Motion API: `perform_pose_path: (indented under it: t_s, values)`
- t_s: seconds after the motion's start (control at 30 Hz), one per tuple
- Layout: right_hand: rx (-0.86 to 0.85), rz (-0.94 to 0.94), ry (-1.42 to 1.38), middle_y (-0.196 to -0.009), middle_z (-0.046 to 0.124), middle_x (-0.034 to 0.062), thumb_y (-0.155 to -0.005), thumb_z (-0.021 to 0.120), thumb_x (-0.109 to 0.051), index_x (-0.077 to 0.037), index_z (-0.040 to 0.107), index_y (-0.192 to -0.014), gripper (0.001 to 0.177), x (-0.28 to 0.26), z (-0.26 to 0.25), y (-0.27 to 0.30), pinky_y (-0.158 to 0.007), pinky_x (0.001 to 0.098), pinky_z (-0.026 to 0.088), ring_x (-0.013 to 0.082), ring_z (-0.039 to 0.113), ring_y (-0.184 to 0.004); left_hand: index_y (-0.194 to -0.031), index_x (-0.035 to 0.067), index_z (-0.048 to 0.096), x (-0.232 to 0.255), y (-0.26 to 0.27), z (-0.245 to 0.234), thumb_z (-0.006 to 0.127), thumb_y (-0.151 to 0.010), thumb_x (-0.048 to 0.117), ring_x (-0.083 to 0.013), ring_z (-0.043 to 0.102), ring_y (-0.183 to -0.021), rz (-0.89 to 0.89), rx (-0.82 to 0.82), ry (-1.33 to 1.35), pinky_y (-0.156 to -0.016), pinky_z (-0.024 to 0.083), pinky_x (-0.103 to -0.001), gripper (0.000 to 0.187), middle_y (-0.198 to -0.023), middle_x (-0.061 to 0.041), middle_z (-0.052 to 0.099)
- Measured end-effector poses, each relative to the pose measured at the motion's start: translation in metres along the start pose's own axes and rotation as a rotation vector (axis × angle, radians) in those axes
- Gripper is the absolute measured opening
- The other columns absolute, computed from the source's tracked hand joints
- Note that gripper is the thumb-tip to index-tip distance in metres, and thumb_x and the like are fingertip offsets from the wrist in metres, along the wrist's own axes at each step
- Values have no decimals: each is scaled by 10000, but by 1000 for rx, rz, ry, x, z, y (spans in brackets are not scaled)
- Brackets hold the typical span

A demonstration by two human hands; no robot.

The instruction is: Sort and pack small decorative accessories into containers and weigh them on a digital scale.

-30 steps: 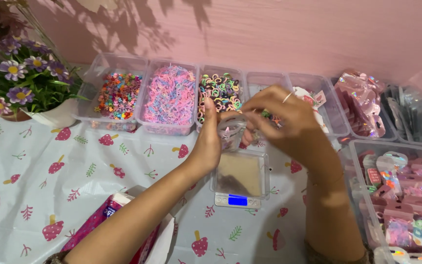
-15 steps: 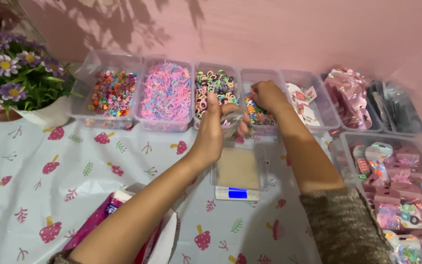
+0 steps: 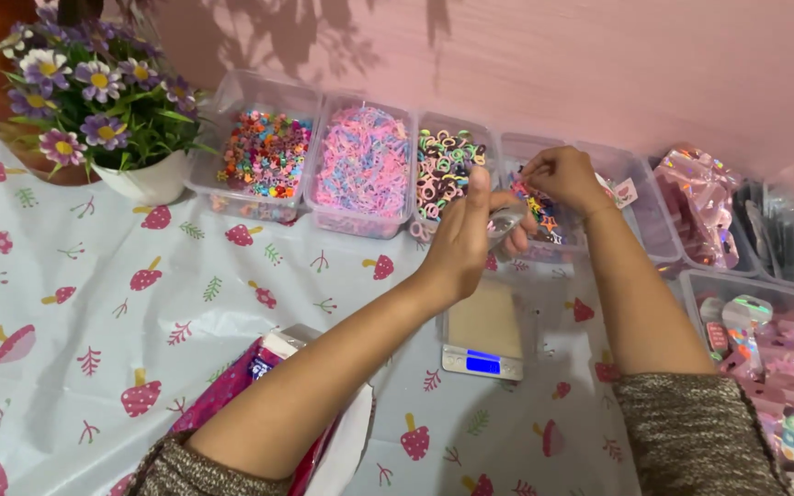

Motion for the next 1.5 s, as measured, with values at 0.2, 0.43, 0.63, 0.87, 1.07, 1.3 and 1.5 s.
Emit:
perform_pose_path:
  t_s: [0.2, 0.43, 0.63, 0.87, 1.07, 1.3, 1.5]
  values:
    - [23, 62, -69, -880, 771, 6, -798, 771, -239, -246, 790, -1035, 238, 23, 8, -5, -870, 367, 548, 215, 738, -920, -861, 26, 721, 8, 0, -2, 39, -1070, 578, -197, 703, -631, 20, -4, -6, -599, 561, -274, 902, -662, -128, 699]
    - [-25, -139, 168, -974, 778, 166, -843, 755, -231, -153, 783, -1169, 337, -9, 36, -8, -904, 532, 554, 433, 708, -1044, -877, 22, 717, -2, -2, -5, 13, -1065, 600, -177, 703, -640, -4, -3, 8, -598, 554, -253, 930, -670, -118, 699]
    - [-50, -74, 325, -952, 792, 100, -876, 705, -242, -245, 812, -1040, 196, -8, 35, -11, -887, 488, 583, 385, 735, -1000, -884, 35, 722, 2, -4, -8, 13, -1071, 582, -182, 714, -656, 12, 15, -6, -605, 551, -251, 915, -678, -120, 707]
    - [-273, -114, 201, -1044, 793, 154, -804, 729, -255, -192, 812, -1070, 286, -38, 16, 17, -998, 540, 535, 420, 707, -1085, -896, 32, 729, -2, -5, -12, 8, -1065, 594, -151, 707, -666, -18, 24, 11, -581, 525, -218, 930, -683, -100, 708]
    - [-150, -185, 382, -848, 792, 99, -790, 752, -276, -223, 821, -946, 179, -34, 24, 12, -883, 504, 590, 395, 744, -941, -876, 33, 723, -1, -4, -9, 19, -1068, 591, -166, 706, -637, 4, 31, 12, -567, 508, -223, 919, -665, -114, 704]
    - [-20, -132, -1, -845, 774, 129, -772, 816, -277, -163, 803, -985, 242, -48, -22, 41, -851, 517, 558, 403, 732, -961, -876, 38, 722, -5, -5, -7, 8, -1064, 595, -154, 702, -637, -19, 27, 41, -563, 503, -207, 925, -661, -107, 702]
    - [85, -92, -614, -974, 754, 125, -984, 735, -130, -40, 739, -1143, 183, -70, -65, 75, -821, 288, 587, 164, 705, -922, -862, 43, 728, -15, -5, -8, 9, -1048, 641, -164, 705, -619, -84, 58, 109, -559, 523, -213, 953, -653, -113, 704]
Point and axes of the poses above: each hand's wrist, its own y-axis away from the middle knuckle, its own z-axis out of the palm, x = y × z, the point moved 6 cm from there along -y, towards the middle knuckle
